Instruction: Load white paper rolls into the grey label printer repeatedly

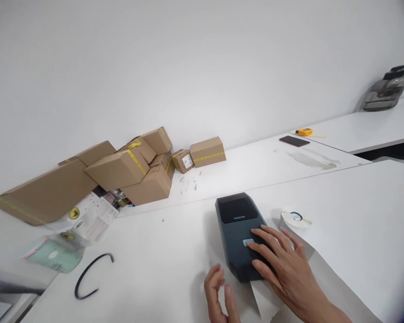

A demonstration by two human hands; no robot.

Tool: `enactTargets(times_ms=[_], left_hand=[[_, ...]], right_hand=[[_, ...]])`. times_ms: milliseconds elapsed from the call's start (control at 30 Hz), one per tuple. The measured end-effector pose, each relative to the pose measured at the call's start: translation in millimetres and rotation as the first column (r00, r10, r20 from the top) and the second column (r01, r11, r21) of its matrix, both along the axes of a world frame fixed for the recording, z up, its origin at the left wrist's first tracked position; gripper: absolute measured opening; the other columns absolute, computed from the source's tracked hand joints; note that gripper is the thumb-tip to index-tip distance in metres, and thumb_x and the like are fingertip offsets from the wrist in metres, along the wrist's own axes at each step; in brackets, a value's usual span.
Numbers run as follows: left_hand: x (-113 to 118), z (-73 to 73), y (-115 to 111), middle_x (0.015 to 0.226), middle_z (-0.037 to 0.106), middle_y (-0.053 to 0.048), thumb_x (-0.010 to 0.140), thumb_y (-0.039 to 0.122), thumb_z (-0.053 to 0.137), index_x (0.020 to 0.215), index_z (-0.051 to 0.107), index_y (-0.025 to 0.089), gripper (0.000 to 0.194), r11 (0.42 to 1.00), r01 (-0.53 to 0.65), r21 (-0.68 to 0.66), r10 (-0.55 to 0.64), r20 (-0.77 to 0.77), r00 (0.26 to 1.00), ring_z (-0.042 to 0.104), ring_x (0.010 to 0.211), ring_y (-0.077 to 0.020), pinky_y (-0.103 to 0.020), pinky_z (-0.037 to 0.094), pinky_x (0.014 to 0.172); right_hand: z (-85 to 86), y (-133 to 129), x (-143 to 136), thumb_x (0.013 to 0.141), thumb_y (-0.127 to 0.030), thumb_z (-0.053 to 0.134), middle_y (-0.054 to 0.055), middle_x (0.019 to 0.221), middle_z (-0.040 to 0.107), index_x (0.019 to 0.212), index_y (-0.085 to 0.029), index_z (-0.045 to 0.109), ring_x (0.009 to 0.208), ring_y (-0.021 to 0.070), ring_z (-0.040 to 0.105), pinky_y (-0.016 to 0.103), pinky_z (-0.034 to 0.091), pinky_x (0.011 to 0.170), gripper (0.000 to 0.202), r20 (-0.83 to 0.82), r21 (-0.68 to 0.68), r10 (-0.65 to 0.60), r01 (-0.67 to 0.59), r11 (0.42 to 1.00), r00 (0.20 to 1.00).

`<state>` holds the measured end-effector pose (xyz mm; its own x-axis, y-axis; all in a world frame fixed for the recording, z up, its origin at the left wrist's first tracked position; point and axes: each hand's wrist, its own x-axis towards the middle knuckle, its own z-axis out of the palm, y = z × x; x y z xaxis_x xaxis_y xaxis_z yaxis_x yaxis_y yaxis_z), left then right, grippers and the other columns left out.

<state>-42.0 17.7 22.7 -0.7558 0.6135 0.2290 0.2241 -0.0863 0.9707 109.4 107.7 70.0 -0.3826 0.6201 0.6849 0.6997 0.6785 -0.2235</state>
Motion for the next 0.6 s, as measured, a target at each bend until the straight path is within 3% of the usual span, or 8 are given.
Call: enactTargets(times_ms=[67,133,267,367,467,600], left_hand=[[5.6,8.3,10.1,0.142,0.055,-0.012,0.092,0.056,0.050,0.122,0.061,0.020,0.048,0.998,0.053,0.039,-0.053,-0.007,0.999,0.048,0.133,-0.0260,-0.036,0.041,0.107],[11.1,13.6,17.3,0.151,0.046,-0.011,0.095,0.051,0.045,0.137,0.051,0.020,0.052,0.988,0.151,0.013,-0.152,0.058,0.987,0.039,0.142,-0.0247,-0.036,0.036,0.114],[17.2,17.1,20.5,0.155,0.042,-0.014,0.096,0.052,0.041,0.143,0.045,0.017,0.058,0.969,0.248,-0.010,-0.243,0.165,0.956,0.038,0.144,-0.0258,-0.032,0.039,0.112],[17.2,26.7,18.9,0.156,0.041,-0.014,0.097,0.052,0.040,0.146,0.041,0.017,0.060,0.969,0.246,-0.003,-0.242,0.178,0.954,0.037,0.145,-0.0244,-0.030,0.038,0.113],[10.9,49.1,24.2,0.155,0.042,-0.013,0.099,0.051,0.037,0.149,0.036,0.019,0.059,0.964,0.265,0.023,-0.266,0.154,0.952,0.039,0.143,-0.0223,-0.029,0.040,0.111],[-8.0,79.9,56.0,0.147,0.052,-0.013,0.099,0.051,0.037,0.145,0.041,0.020,0.055,0.951,0.282,0.126,-0.290,0.052,0.956,0.047,0.138,-0.0227,-0.032,0.040,0.111]], right_hand=[[-2.5,1.1,1.3,0.095,-0.038,0.055,0.001,0.129,0.067,0.114,-0.033,0.065,0.128,0.0296,0.053,0.053,0.027,0.108,0.022,-0.027,-0.048,0.025,-0.027,0.998,0.999],[-11.3,-0.8,5.9,0.097,-0.038,0.050,0.001,0.140,0.060,0.123,-0.035,0.062,0.133,0.0296,0.050,0.053,0.035,0.108,0.028,-0.100,-0.141,0.060,-0.074,0.987,0.993],[-39.3,-10.2,18.6,0.101,-0.045,0.036,0.002,0.162,0.032,0.147,-0.035,0.043,0.141,0.0277,0.043,0.038,0.056,0.095,0.047,-0.352,-0.327,0.050,-0.172,0.929,0.935],[-45.2,-13.7,22.8,0.102,-0.047,0.030,0.002,0.165,0.023,0.155,-0.033,0.029,0.146,0.0274,0.036,0.036,0.055,0.099,0.054,-0.457,-0.410,0.006,-0.217,0.886,0.890],[-22.1,-7.8,22.2,0.103,-0.049,0.025,0.002,0.166,0.022,0.157,-0.033,0.023,0.148,0.0275,0.029,0.041,0.047,0.109,0.057,-0.474,-0.405,0.042,-0.260,0.876,0.880],[35.5,20.8,15.2,0.102,-0.051,0.025,0.004,0.165,0.023,0.157,-0.035,0.023,0.148,0.0289,0.029,0.049,0.040,0.114,0.057,-0.379,-0.279,0.109,-0.226,0.933,0.919]])
